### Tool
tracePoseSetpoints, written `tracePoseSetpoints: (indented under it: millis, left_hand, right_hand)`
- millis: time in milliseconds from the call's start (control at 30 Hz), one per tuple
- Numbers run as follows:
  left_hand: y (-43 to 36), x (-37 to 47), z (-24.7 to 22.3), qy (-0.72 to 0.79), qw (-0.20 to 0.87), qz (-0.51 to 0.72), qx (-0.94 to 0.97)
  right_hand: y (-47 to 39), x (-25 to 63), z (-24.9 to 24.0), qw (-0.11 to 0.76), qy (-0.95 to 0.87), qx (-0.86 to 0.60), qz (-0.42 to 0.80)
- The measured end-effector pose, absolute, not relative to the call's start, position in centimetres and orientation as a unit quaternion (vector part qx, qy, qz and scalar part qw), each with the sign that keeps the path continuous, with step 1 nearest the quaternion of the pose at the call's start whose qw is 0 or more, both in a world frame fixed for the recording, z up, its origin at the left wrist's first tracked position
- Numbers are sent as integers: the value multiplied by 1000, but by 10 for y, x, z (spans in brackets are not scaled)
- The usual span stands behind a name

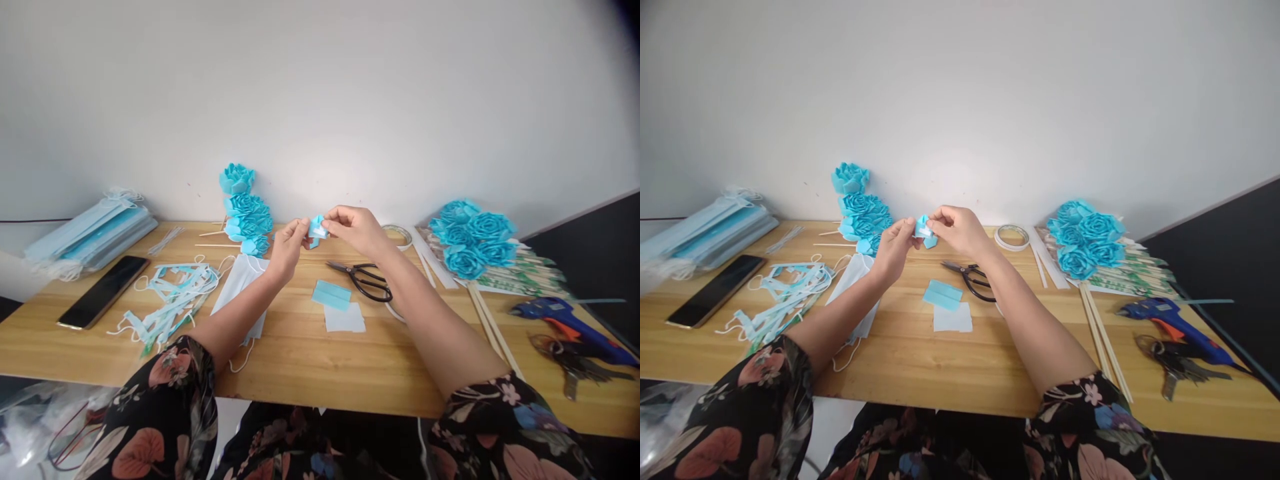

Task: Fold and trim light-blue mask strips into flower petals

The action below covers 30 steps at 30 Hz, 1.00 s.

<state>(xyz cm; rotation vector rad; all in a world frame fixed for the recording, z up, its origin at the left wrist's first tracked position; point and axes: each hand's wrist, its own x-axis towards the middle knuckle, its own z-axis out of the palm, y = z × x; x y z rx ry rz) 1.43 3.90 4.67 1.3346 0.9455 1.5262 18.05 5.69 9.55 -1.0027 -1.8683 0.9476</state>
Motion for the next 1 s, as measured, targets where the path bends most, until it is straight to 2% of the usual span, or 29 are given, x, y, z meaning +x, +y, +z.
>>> tracePoseSetpoints:
  millis: [167, 333, 733, 1000]
  left_hand:
    - [41, 12, 45, 357, 464, 610, 534]
    - [42, 8, 52, 385, 438, 590, 558]
    - [42, -18, 60, 438, 366, 552, 608]
    - [33, -26, 47, 452, 378, 541, 600]
  right_hand:
    - [57, 181, 96, 422, -729, -398, 363]
    - [58, 182, 96, 422, -738, -403, 339]
    - [54, 177, 95, 399, -750, -404, 338]
    - [56, 174, 88, 375, -763, -416, 323]
